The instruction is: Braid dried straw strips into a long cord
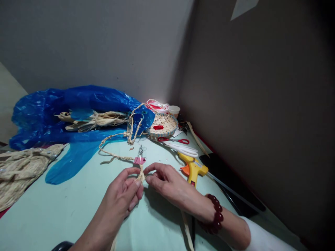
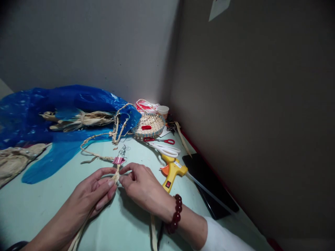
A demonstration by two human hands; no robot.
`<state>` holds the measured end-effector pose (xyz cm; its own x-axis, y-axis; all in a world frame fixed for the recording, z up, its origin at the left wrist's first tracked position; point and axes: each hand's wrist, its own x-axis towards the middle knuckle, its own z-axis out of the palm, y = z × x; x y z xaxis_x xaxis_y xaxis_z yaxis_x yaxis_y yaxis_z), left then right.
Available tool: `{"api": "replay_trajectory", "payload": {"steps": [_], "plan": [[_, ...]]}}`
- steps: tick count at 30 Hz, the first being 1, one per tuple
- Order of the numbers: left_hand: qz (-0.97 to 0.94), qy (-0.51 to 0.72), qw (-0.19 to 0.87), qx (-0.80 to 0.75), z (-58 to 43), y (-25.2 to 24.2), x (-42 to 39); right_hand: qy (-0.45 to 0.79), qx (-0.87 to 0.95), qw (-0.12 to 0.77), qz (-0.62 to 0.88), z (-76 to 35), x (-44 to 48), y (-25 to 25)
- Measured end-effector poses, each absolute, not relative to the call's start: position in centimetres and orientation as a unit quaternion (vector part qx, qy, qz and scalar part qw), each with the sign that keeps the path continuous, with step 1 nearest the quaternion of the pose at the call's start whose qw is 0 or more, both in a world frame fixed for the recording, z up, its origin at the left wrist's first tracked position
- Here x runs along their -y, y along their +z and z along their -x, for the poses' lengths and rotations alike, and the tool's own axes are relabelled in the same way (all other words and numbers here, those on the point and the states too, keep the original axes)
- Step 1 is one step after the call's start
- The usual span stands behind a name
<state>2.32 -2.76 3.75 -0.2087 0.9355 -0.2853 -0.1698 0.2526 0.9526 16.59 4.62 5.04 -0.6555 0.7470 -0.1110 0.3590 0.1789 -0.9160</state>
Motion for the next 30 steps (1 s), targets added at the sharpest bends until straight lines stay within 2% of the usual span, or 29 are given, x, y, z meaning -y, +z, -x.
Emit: {"api": "replay_trajectory", "payload": {"steps": [7, 12, 16, 18, 21, 25, 30], "plan": [[-0.341, 0.525, 0.541, -0.562, -2.3, 3.7, 2.8, 0.603, 0.694, 0.21, 0.332, -16.1, -5.1, 4.0], [-0.302, 0.54, 0.538, -0.573, -2.5, 3.6, 2.8, 0.562, 0.728, 0.237, 0.312, -16.0, -5.2, 3.8], [-0.298, 0.54, 0.529, -0.583, -2.6, 3.6, 2.8, 0.63, 0.686, 0.22, 0.289, -15.9, -4.9, 3.7], [-0.319, 0.521, 0.514, -0.602, -2.5, 3.6, 2.9, 0.619, 0.688, 0.224, 0.306, -15.8, -4.6, 3.7], [-0.419, 0.45, 0.437, -0.657, -2.3, 3.5, 3.2, 0.53, 0.741, 0.235, 0.338, -15.7, -4.1, 4.0], [-0.579, 0.273, 0.283, -0.714, -2.0, 3.8, 3.5, 0.423, 0.789, 0.241, 0.374, -15.6, -3.7, 4.4], [-0.629, 0.153, 0.188, -0.739, -1.8, 4.8, 3.7, 0.347, 0.817, 0.268, 0.374, -15.5, -3.4, 4.4]]}}
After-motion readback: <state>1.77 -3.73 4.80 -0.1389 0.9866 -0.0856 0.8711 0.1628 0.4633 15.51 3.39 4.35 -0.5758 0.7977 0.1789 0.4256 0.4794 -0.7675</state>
